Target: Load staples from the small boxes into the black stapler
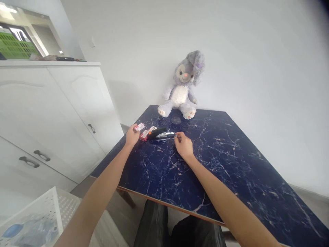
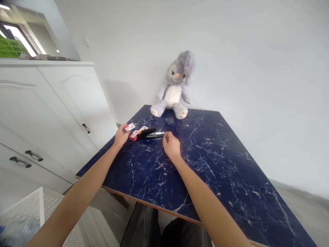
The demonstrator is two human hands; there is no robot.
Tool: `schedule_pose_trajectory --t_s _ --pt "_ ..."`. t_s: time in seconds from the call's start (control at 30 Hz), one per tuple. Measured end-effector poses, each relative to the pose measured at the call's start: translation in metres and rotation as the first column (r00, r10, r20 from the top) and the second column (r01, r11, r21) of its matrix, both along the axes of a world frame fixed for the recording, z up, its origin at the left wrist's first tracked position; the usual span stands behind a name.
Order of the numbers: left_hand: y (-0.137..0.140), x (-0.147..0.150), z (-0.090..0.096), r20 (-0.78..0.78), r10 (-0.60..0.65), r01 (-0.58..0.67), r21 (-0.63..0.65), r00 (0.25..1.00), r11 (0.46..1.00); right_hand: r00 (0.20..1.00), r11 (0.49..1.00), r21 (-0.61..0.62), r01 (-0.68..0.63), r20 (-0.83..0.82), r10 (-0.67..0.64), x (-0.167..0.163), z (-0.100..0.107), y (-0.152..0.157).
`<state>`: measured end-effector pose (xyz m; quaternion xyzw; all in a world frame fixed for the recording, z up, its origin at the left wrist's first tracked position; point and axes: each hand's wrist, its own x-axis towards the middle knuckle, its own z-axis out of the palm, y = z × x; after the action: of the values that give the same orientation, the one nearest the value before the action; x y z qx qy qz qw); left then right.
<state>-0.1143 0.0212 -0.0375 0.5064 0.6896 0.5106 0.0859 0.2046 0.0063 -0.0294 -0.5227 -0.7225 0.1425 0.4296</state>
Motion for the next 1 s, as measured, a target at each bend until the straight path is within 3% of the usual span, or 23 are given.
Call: schedule_pose_trajectory --t_s 0.1,0.27,0.4,0.5,0.57,0.67,0.73,0.83,0.9,1.0 --pt "0.000 0.001 0.001 -0.004 -0.001 0.001 -0.004 1.000 1.000 0.996 0.996 0.023 -0.091 -0.009 0.091 0.014 -0.002 -0.014" --pt "0.001 0.001 0.004 0.076 0.028 -0.027 -0.013 0.997 1.000 0.997 0.999 -0.048 0.004 -0.076 -0.008 0.029 0.001 -0.005" --pt "-0.002 0.000 0.007 0.138 0.051 -0.052 0.003 0.989 0.999 0.997 0.994 -0.098 -0.038 -0.067 0.031 0.032 0.001 -0.001" --pt "-0.012 0.014 0.023 0.124 0.074 -0.096 0.179 0.989 0.979 0.993 0.990 -0.079 -0.117 -0.038 0.114 0.033 0.000 -0.005" --pt "-0.019 0.039 0.040 0.089 0.086 -0.111 0.341 0.992 0.934 0.988 0.987 -0.021 -0.156 0.001 0.156 0.035 -0.001 -0.006" --pt "-0.024 0.095 0.061 -0.015 -0.134 0.127 0.438 0.991 0.890 0.987 0.983 0.112 -0.143 0.093 0.133 0.043 -0.001 -0.001" --pt "-0.022 0.132 0.063 -0.043 -0.313 0.299 0.439 0.949 0.847 0.987 0.980 0.170 -0.101 0.143 0.076 0.051 -0.001 0.005" --pt "-0.016 0.168 0.047 0.052 -0.477 0.428 0.363 0.878 0.828 0.992 0.987 0.151 -0.051 0.126 0.032 0.066 -0.001 0.012" --pt "-0.013 0.175 0.032 0.138 -0.545 0.503 0.249 0.827 0.828 0.999 0.994 0.108 -0.016 0.048 0.011 0.074 0.000 0.016" --pt "-0.013 0.172 0.017 0.288 -0.635 0.631 0.120 0.716 0.766 0.997 0.999 0.042 0.012 -0.071 -0.009 0.080 -0.001 0.020"
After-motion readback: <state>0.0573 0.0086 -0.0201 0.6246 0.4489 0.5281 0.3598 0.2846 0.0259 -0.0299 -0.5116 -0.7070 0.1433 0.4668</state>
